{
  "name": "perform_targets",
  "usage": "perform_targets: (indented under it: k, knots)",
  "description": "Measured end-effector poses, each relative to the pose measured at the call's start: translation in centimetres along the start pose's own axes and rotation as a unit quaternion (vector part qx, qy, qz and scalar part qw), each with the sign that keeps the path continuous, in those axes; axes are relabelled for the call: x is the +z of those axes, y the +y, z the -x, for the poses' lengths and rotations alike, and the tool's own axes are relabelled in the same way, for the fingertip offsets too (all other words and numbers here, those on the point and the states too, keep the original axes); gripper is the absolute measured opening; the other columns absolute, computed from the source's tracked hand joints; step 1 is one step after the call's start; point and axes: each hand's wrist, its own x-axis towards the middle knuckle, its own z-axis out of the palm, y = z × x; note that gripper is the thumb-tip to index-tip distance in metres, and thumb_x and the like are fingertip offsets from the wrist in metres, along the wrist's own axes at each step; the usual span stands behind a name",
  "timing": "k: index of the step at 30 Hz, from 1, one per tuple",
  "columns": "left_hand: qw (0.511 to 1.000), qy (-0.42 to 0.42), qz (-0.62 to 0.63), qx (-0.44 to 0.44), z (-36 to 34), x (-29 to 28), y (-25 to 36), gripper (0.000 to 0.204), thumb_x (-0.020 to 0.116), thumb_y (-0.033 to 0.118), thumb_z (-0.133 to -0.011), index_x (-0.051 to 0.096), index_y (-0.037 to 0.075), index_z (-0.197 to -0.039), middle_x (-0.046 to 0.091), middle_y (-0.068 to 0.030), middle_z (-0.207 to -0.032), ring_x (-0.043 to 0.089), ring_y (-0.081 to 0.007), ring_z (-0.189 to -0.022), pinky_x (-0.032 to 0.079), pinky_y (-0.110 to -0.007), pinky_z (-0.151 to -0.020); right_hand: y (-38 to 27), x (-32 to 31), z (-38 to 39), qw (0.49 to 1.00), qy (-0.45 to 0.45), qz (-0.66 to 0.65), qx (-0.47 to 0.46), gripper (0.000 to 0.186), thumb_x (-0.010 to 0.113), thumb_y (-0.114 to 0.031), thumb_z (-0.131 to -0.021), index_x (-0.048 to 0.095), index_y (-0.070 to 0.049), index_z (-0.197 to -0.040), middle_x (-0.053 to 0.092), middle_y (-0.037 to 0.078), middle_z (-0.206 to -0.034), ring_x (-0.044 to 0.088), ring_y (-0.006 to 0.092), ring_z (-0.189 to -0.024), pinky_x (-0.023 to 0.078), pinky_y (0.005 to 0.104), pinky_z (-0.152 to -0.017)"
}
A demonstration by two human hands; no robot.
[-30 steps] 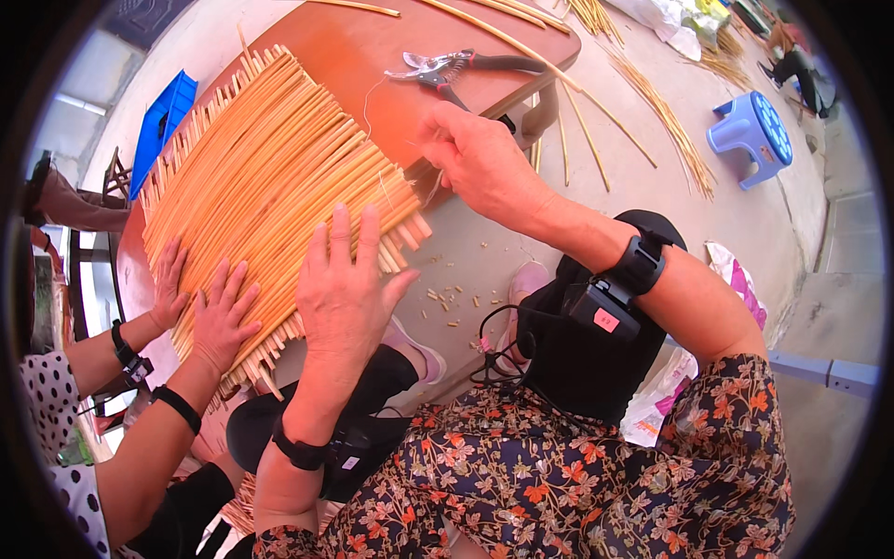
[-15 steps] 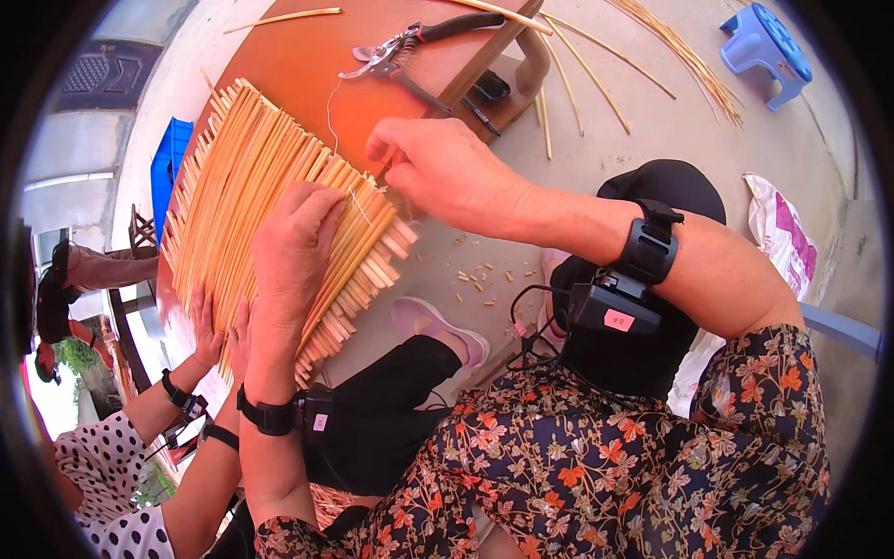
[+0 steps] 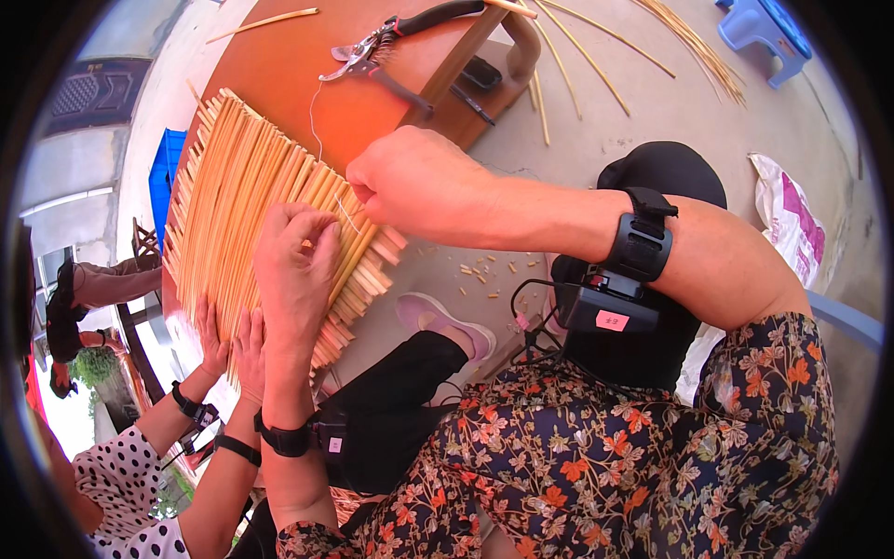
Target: The person organizes wooden slats on a table, ties them together using a thin white string, and aligns the ends by hand.
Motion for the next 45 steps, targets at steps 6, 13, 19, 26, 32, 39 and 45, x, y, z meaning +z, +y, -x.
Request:
perform_targets:
  k: [6, 13, 19, 26, 32, 39, 45]
  knots:
    - [0.999, -0.001, 0.047, -0.02, 0.3, 0.1, -0.1, 0.012, 0.067, -0.003, -0.082, 0.067, 0.0, -0.094, 0.06, -0.0106, -0.092, 0.063, -0.0205, -0.073, 0.051, -0.03, -0.066, 0.4, 0.2, 0.3, 1.0, 0.014, -0.008, -0.024, 0.005, 0.062, -0.007, -0.078, 0.065, -0.003, -0.08, 0.064, 0.013, -0.078, 0.064, 0.0316, -0.075, 0.049, 0.0412, -0.068]
    - [0.998, 0.007, 0.061, -0.015, 0.5, 0.2, 0.2, 0.013, 0.068, -0.004, -0.082, 0.068, 0.0, -0.094, 0.062, -0.0105, -0.094, 0.063, -0.0201, -0.074, 0.052, -0.029, -0.066, -0.1, -0.4, 0.4, 1.0, -0.02, -0.018, -0.007, 0.005, 0.064, -0.007, -0.079, 0.066, -0.003, -0.081, 0.064, 0.013, -0.078, 0.064, 0.0313, -0.075, 0.05, 0.0411, -0.069]
    - [0.997, -0.009, 0.079, -0.024, 0.5, 0.5, 0.3, 0.013, 0.068, -0.003, -0.083, 0.068, 0.001, -0.095, 0.062, -0.009, -0.092, 0.064, -0.0193, -0.074, 0.052, -0.029, -0.066, 1.3, -0.2, 0.2, 0.986, -0.054, -0.159, 0.025, 0.007, 0.065, -0.004, -0.081, 0.068, -0.001, -0.086, 0.065, 0.008, -0.072, 0.06, 0.0169, -0.066, 0.047, 0.0322, -0.062]
    - [0.998, -0.005, 0.057, -0.023, 0.6, 0.8, 0.3, 0.013, 0.07, -0.001, -0.082, 0.068, 0.002, -0.094, 0.062, -0.0083, -0.09, 0.064, -0.0197, -0.074, 0.052, -0.028, -0.066, 1.4, -0.6, 0.2, 0.901, -0.09, -0.375, 0.2, 0.008, 0.065, -0.006, -0.084, 0.067, 0.002, -0.083, 0.062, 0.002, -0.067, 0.053, 0.0075, -0.059, 0.044, 0.0265, -0.054]
    - [0.998, -0.005, 0.053, -0.023, 0.4, 0.5, -0.1, 0.012, 0.072, 0.002, -0.083, 0.067, 0.001, -0.094, 0.063, -0.0096, -0.089, 0.064, -0.0203, -0.071, 0.052, -0.03, -0.065, 0.9, -2.4, -0.2, 0.984, -0.053, -0.134, 0.108, 0.013, 0.066, -0.013, -0.08, 0.07, -0.001, -0.083, 0.066, 0.012, -0.068, 0.064, 0.0207, -0.066, 0.05, 0.0351, -0.063]
    - [0.996, 0.034, 0.027, -0.083, 0.2, 1.9, 0.4, 0.011, 0.072, 0.008, -0.085, 0.066, 0.0, -0.089, 0.061, -0.0111, -0.086, 0.062, -0.0211, -0.068, 0.05, -0.032, -0.064, 0.9, -0.7, -0.9, 0.989, 0.033, -0.139, 0.029, 0.012, 0.064, -0.012, -0.079, 0.07, -0.003, -0.083, 0.067, 0.015, -0.072, 0.065, 0.0276, -0.069, 0.05, 0.0375, -0.066]
    - [0.995, 0.026, 0.023, -0.094, 0.0, 2.5, -0.2, 0.009, 0.065, 0.007, -0.09, 0.062, -0.001, -0.092, 0.06, -0.0122, -0.086, 0.06, -0.0237, -0.071, 0.048, -0.034, -0.066, 1.3, 0.4, -1.5, 0.993, 0.073, -0.087, 0.015, 0.011, 0.061, -0.013, -0.08, 0.07, -0.006, -0.082, 0.068, 0.014, -0.077, 0.066, 0.0324, -0.075, 0.051, 0.042, -0.069]
